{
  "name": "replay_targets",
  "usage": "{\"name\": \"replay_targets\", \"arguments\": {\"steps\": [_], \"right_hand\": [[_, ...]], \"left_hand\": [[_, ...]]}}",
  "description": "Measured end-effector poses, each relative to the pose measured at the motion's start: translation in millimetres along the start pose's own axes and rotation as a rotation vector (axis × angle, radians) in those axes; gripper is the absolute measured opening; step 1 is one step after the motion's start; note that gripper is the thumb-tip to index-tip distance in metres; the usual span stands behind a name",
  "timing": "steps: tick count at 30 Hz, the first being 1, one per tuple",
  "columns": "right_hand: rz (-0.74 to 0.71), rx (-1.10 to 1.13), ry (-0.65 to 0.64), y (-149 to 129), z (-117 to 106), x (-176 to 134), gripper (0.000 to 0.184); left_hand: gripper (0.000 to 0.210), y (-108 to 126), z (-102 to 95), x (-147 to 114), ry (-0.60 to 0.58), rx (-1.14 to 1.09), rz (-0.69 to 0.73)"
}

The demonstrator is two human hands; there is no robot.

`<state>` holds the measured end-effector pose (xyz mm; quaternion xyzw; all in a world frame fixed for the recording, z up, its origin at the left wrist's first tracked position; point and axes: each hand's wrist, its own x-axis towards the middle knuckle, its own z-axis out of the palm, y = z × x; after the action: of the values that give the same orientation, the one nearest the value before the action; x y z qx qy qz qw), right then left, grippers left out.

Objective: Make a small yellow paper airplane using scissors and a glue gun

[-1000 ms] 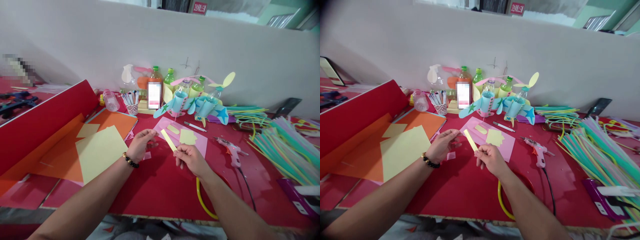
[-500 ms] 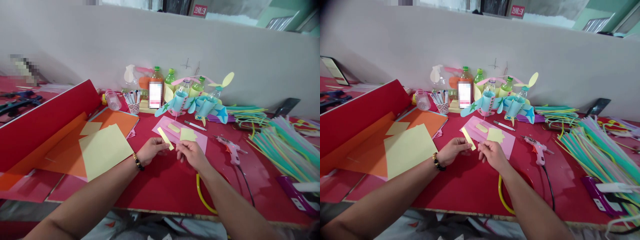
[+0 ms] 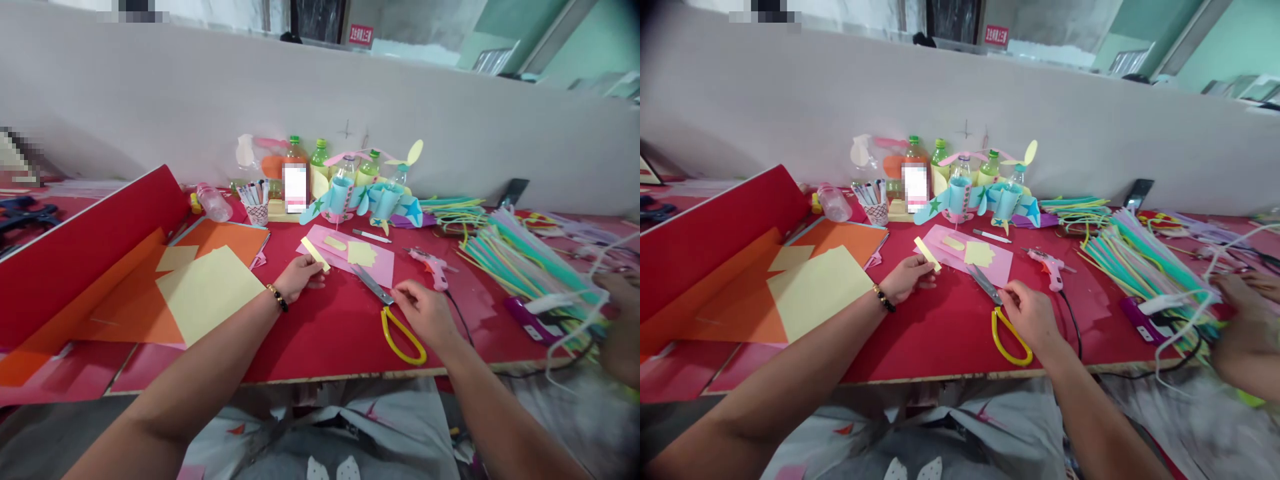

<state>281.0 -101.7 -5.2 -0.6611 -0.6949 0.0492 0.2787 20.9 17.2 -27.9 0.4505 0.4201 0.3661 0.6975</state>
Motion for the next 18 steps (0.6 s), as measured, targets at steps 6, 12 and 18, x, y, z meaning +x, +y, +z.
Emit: {"name": "replay_targets", "arguments": {"steps": [6,12,18], "right_hand": [[-0.196,-0.14,0.146,36,15,-79,0.021],[-0.185,-0.152,0.137,36,20,-79,0.024],[-0.207,-0.171,0.135,38,19,-79,0.022]], "left_hand": [[0.014,-5,-0.8,3,-0.001,0.014,0.018],[0.015,-3,-2.3,2,0.016,0.02,0.05],[0.014,-3,1.2,-1,-0.006,0.033,0.061]]}}
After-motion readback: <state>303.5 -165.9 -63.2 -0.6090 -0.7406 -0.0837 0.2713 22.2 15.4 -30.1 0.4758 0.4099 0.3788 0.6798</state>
